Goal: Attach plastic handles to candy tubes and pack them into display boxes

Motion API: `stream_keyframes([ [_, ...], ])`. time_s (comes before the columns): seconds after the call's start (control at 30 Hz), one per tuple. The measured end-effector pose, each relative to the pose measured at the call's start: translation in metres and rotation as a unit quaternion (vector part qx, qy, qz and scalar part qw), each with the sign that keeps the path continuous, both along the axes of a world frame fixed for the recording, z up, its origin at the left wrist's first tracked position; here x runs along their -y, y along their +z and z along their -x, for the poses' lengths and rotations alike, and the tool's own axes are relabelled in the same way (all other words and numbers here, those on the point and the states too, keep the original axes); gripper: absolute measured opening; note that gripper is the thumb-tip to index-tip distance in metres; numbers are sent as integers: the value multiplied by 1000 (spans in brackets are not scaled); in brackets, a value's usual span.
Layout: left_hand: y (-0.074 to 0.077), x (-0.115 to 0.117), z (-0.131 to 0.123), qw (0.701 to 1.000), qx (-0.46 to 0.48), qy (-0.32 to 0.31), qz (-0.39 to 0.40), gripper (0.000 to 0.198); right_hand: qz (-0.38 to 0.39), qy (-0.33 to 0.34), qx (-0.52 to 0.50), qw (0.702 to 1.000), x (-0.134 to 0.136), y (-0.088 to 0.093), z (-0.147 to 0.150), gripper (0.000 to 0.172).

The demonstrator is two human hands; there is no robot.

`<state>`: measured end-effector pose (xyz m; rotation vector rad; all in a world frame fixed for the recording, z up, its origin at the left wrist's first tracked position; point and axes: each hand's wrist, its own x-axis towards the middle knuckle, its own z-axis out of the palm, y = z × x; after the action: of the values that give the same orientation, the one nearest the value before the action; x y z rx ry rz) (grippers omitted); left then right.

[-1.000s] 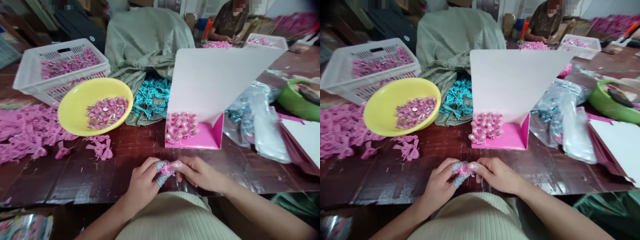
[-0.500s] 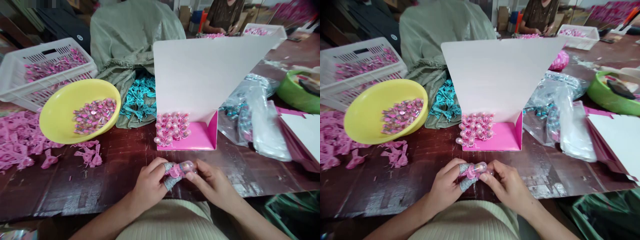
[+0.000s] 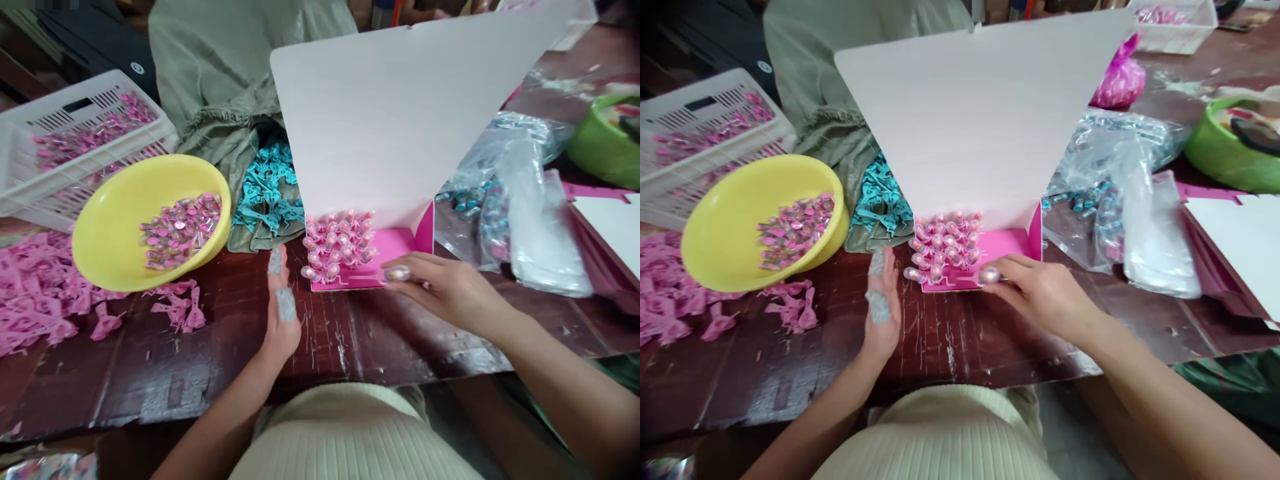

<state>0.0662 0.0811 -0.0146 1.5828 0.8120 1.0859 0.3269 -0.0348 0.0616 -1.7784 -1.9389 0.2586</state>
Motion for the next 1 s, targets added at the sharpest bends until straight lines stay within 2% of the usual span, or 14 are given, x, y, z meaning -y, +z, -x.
stream_keyframes([
  [0.07, -8, -10, -18, 997, 28, -21, 62, 70, 33, 24, 77, 996, -13, -2, -1, 27],
  [0.17, -12, -16, -39, 993, 49, -36, 102, 83, 90, 51, 158, 982, -30, 3, 8, 28],
  [0.27, -12, -14, -43, 993, 48, -27, 109, 82, 144, 47, 217, 964, -41, 14, 21, 26],
  [0.33, -13, -12, -39, 992, 48, -27, 111, 81, 160, 17, 241, 957, -44, 18, 29, 29],
  [0.43, -16, -10, -35, 992, 46, -29, 116, 80, 118, -22, 241, 963, -43, 15, 36, 33],
  [0.5, -18, -8, -36, 991, 37, -26, 124, 79, 81, -17, 226, 970, -42, 8, 40, 30],
  [0.67, -20, -7, -35, 992, 4, -37, 123, 72, 62, -20, 223, 973, -42, -5, 49, 25],
  [0.77, -16, -9, 1, 997, -42, 8, 70, 64, -26, -67, 165, 984, -22, -11, 34, 31],
  [0.87, -15, -10, 75, 979, -164, 94, -69, 56, -142, -143, 96, 975, 29, -34, -1, 64],
  [0.93, -20, -6, 130, 930, -312, 78, -176, 65, -149, -160, 123, 968, 70, -59, -22, 78],
  [1.0, -27, 1, 175, 860, -442, 42, -251, 71, -100, -133, 142, 976, 102, -83, -34, 78],
])
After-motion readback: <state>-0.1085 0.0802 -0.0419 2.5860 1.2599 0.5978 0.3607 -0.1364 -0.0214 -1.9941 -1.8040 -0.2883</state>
